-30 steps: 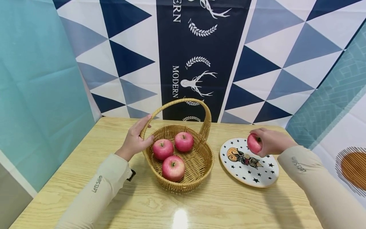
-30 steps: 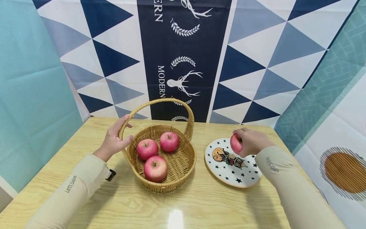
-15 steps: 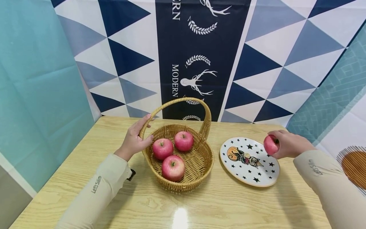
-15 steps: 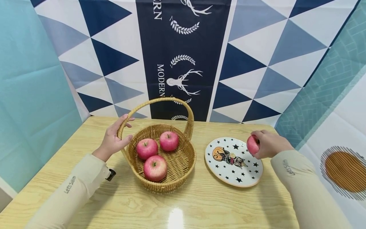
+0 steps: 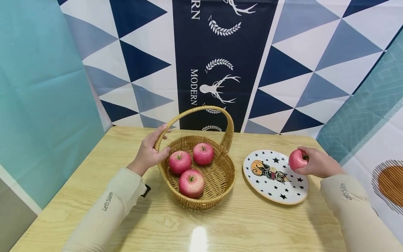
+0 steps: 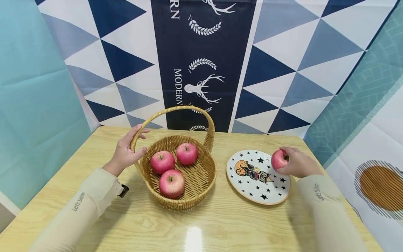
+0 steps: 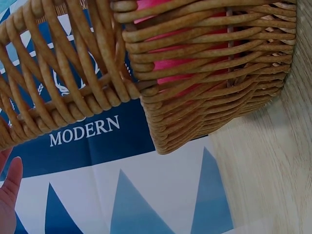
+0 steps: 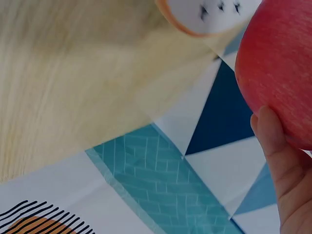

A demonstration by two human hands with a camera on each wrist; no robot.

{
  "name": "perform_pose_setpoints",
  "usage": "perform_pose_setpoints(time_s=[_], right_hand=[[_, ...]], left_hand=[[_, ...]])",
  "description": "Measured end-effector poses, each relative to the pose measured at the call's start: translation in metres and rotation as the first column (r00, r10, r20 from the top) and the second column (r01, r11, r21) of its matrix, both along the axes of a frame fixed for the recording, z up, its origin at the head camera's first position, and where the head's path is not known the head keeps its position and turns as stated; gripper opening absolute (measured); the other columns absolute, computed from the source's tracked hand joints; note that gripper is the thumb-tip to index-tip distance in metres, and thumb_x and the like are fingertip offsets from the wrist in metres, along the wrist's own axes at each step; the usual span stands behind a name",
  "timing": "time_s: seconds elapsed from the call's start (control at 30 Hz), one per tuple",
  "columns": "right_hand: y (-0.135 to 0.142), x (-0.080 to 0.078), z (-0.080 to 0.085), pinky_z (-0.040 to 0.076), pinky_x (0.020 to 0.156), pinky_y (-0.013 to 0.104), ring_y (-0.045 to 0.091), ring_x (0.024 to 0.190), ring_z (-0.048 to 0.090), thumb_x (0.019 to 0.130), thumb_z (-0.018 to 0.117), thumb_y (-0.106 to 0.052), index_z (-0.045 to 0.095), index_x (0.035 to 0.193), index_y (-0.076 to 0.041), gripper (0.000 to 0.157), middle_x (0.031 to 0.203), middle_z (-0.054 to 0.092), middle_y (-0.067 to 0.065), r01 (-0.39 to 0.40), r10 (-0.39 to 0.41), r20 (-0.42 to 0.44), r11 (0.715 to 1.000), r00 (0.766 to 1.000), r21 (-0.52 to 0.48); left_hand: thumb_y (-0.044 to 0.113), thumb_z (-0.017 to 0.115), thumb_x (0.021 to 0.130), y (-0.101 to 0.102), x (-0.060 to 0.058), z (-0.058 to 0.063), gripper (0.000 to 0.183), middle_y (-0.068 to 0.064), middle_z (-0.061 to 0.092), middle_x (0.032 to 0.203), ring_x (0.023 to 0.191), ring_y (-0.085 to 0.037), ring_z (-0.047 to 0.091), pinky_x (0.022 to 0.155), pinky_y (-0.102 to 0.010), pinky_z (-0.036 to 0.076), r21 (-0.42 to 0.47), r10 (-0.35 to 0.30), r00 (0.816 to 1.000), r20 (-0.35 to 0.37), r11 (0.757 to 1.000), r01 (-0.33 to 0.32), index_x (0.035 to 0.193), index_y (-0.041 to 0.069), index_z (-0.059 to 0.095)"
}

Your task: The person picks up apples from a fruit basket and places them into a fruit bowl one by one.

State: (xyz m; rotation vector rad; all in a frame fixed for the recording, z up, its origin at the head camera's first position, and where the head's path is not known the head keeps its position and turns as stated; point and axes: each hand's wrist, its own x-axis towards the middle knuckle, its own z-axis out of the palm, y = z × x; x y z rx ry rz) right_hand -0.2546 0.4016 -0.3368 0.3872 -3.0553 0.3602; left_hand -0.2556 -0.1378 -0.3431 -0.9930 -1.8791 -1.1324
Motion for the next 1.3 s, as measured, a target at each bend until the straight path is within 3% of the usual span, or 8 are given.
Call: perform_pose_setpoints(time_s=[0.3,0.5,0.73,0.93,1.17,1.3], right_hand=[[-0.008,0.000,-0.021,0.046,0.079,0.053,0.043,0.100,0.053,0.065,0.082,-0.029,0.049,0.126,0.012,0.080,0.118,0.052,0.034,-0.030,0.028,-0.050,0.999,0.998,-0.030],[-0.010,-0.001,-0.028,0.047,0.078,0.055,0.044,0.101,0.052,0.064,0.082,-0.033,0.046,0.130,0.011,0.087,0.121,0.049,0.035,-0.007,0.007,-0.021,1.000,1.000,-0.005],[-0.010,0.002,-0.033,0.048,0.075,0.054,0.044,0.096,0.054,0.064,0.081,-0.031,0.048,0.128,0.009,0.083,0.119,0.050,0.036,0.003,-0.003,-0.016,1.000,1.000,-0.002],[-0.007,0.000,-0.036,0.047,0.076,0.056,0.045,0.097,0.052,0.065,0.081,-0.032,0.047,0.128,0.010,0.083,0.119,0.049,0.036,0.017,-0.017,0.006,0.999,1.000,-0.027],[-0.004,0.000,-0.037,0.046,0.080,0.058,0.047,0.100,0.049,0.069,0.081,-0.035,0.041,0.131,0.013,0.088,0.119,0.047,0.036,0.054,-0.047,0.071,0.995,0.996,-0.085],[-0.007,0.002,-0.035,0.044,0.081,0.062,0.051,0.105,0.046,0.070,0.080,-0.038,0.038,0.134,0.012,0.091,0.122,0.044,0.039,0.054,-0.051,0.059,0.997,0.997,-0.057]], left_hand=[[0.000,0.062,0.070,0.000,0.002,-0.001,0.082,-0.026,0.063,0.108,0.084,-0.032,0.059,0.082,-0.030,0.046,-0.004,0.015,1.000,0.006,1.000,-0.015,0.144,0.030,0.043],[0.001,0.062,0.070,0.000,0.003,0.000,0.082,-0.026,0.063,0.108,0.083,-0.033,0.059,0.081,-0.031,0.046,-0.001,0.019,1.000,0.002,1.000,-0.019,0.144,0.032,0.043],[0.000,0.063,0.070,0.001,0.001,0.001,0.081,-0.025,0.063,0.107,0.082,-0.035,0.059,0.083,-0.028,0.046,-0.003,0.009,1.000,-0.010,1.000,-0.009,0.144,0.029,0.044],[0.002,0.062,0.070,0.001,0.002,0.002,0.080,-0.027,0.063,0.106,0.082,-0.035,0.060,0.081,-0.033,0.047,-0.010,0.023,1.000,-0.007,1.000,-0.023,0.143,0.027,0.044],[0.000,0.062,0.069,0.001,0.001,0.002,0.081,-0.026,0.064,0.107,0.082,-0.035,0.060,0.081,-0.024,0.047,-0.010,0.013,0.999,-0.034,1.000,-0.013,0.144,0.026,0.044],[0.000,0.062,0.070,0.001,0.001,0.001,0.083,-0.027,0.064,0.107,0.082,-0.036,0.060,0.080,-0.026,0.048,-0.012,0.012,1.000,-0.028,1.000,-0.012,0.145,0.028,0.042]])
